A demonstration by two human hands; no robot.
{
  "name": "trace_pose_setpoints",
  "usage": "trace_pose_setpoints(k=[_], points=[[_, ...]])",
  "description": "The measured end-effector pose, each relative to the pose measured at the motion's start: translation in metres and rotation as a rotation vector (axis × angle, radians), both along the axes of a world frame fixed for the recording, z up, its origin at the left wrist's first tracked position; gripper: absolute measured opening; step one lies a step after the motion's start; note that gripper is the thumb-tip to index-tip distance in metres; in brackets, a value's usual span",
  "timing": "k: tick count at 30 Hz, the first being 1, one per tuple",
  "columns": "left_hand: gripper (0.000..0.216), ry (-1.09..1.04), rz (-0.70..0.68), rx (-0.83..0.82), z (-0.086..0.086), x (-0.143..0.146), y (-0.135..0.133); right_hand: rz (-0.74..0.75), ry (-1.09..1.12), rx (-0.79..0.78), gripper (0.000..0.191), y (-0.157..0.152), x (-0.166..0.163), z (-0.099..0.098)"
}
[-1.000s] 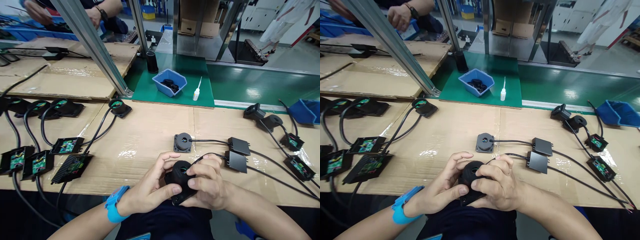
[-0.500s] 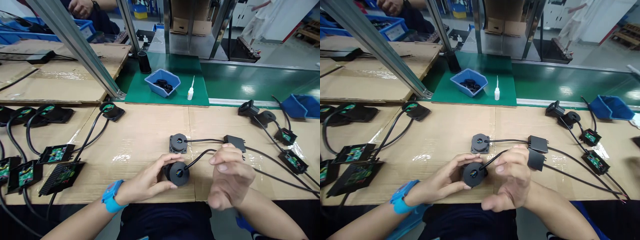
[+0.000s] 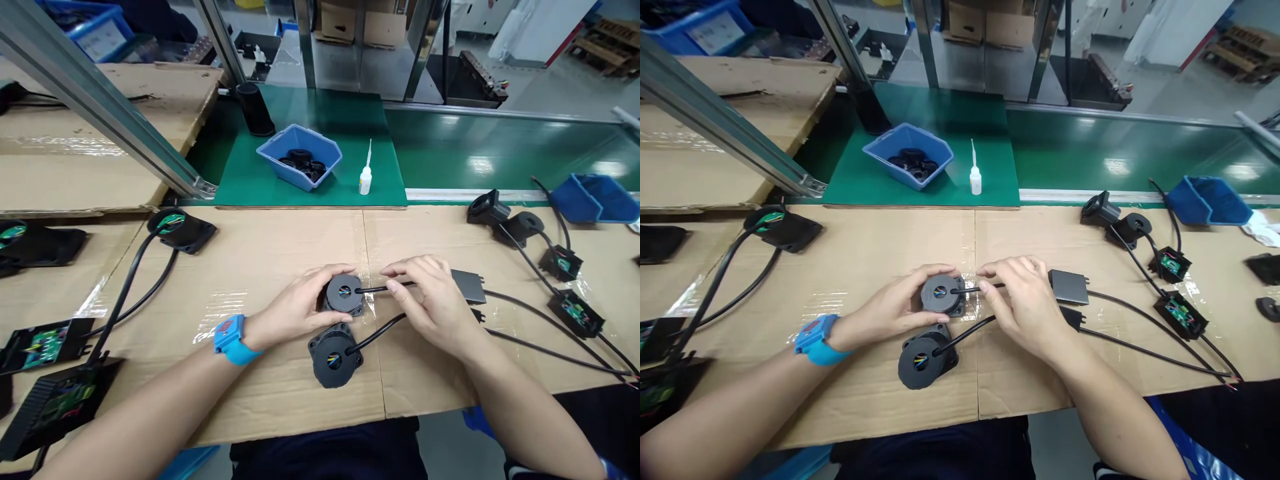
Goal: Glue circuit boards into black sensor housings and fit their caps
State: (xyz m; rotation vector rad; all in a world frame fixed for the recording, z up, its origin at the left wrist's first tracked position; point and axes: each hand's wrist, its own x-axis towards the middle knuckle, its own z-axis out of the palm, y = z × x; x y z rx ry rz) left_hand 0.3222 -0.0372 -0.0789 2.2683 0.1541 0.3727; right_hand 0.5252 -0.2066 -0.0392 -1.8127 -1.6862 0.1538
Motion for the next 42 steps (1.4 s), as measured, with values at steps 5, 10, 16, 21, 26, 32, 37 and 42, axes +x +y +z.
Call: trace_pose_setpoints(k=[5,10,16,21,26,32,37,42], points=[[0.063,-0.096,0.027,-0.175,-0.002,-0.007,-0.004,0.065,0.036,-0.044,0.011,0.001,0.0,0.001],[0.041,-0.069,-0.018,-0.283,0.009,-0.01,-0.003,0.087,0.115,-0.016,0.015,0.001,-0.001,0.005],[0.034,-0.001,-0.07,-0.466,0.014,-0.011,-0.002,0.062,0.121,0.072,0.01,0.002,-0.004,0.006],[0.035,-0.025,-0.091,-0.419,0.013,-0.01,-0.001,0.031,0.116,0.097,0.008,0.003,-0.005,0.004],[0.029,-0.065,-0.132,-0.11,0.01,-0.011,0.005,0.02,0.038,0.177,0.014,0.002,-0.004,0.006],[0.034,-0.159,-0.037,0.33,0.017,-0.02,0.004,0.082,0.062,0.16,0.007,0.001,-0.004,0.013],[0.036,-0.251,-0.071,0.582,0.026,-0.023,-0.001,0.098,0.088,0.126,0.018,-0.001,-0.001,0.013],[0.036,-0.269,-0.087,0.467,0.028,-0.021,-0.003,0.264,0.09,-0.05,0.045,-0.006,0.005,0.008]])
